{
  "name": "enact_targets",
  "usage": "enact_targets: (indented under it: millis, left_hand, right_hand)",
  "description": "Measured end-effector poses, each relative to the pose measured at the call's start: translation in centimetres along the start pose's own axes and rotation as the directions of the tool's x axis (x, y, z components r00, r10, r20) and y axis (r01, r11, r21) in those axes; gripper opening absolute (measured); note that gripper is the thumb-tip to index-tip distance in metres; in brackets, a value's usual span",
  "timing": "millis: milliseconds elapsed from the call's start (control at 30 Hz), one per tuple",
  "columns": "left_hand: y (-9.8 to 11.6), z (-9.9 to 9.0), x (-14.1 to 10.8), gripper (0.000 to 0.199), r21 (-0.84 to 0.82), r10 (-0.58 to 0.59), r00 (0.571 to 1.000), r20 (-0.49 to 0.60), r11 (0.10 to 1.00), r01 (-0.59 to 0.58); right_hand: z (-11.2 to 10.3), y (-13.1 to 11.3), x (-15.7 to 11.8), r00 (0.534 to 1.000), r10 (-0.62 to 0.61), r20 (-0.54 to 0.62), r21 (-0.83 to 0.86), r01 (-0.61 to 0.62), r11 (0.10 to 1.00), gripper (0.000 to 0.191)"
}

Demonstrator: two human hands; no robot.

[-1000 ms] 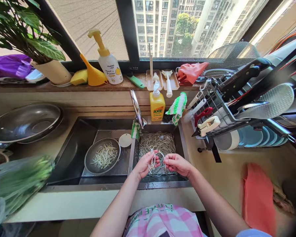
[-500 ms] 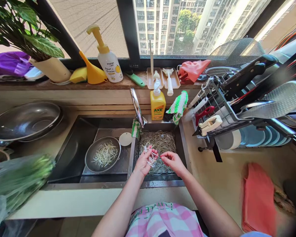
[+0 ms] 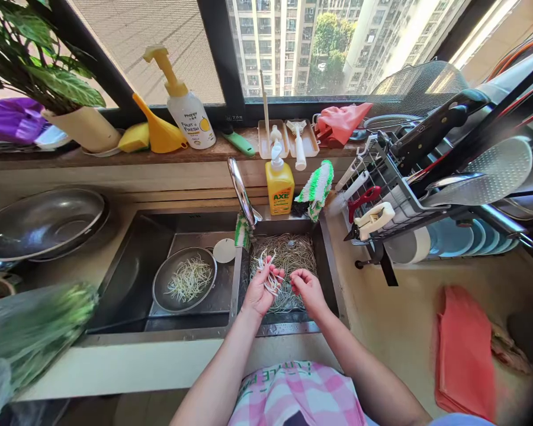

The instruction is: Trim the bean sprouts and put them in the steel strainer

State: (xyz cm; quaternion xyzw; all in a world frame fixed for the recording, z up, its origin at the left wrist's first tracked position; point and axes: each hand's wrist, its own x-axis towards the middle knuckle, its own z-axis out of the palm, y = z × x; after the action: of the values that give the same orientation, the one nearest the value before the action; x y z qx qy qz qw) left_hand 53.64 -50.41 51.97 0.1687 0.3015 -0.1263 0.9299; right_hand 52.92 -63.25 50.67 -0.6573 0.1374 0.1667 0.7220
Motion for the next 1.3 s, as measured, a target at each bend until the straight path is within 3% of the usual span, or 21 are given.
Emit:
enact_targets:
  millis: [133,233,467,633,700,800,967,1300]
  left_hand:
    - [0.4,0.4,-0.4,0.019,-0.022,0.025,0.998,0.054,0.999,-0.024]
    - [0.3,0.4,-0.5,0.019,-0.035,0.048,0.993,0.106,0.998,-0.044]
    - [0.1,0.9,-1.1,0.021,0.019,0.039,0.993,0.110,0.999,-0.041]
    - [0.0,1.1,-1.2,0.020,0.026,0.049,0.986,0.158,0.998,-0.054]
    - [-0.1,1.0,-1.2,0.022,0.040,0.051,0.984,0.171,0.997,-0.059]
    - [-0.2,0.9,-1.2,0.029,0.094,0.042,0.987,0.155,0.994,-0.057]
    - [-1.0,1.0,-1.1,0.039,0.134,0.071,0.986,0.149,0.987,-0.091]
    - [-2.4,0.4,-0.9,0.039,0.160,0.044,0.987,0.154,0.985,-0.069]
  right_hand:
    - [0.1,-0.4,-1.1,0.967,0.077,0.243,0.014,-0.082,0.997,0.026]
    - [0.1,-0.5,-1.5,0.950,0.078,0.302,-0.029,-0.073,0.997,0.024]
    - [0.9,0.8,-1.1,0.984,0.064,0.165,-0.106,-0.047,0.993,0.015]
    - [0.5,1.0,-0.7,0.986,0.167,0.014,0.100,-0.167,0.981,0.013]
    - [0.1,0.3,-0.7,0.989,0.144,-0.027,0.174,-0.138,0.975,0.014]
    - [-0.1,-1.2,-1.0,0.999,0.036,0.013,0.116,-0.037,0.993,0.014]
    - [0.7,-2.6,-1.2,0.981,-0.110,0.162,-0.159,0.136,0.978,0.011]
    - [0.9,-1.5,-0.1,0.989,-0.055,0.135,-0.379,0.102,0.920,0.009]
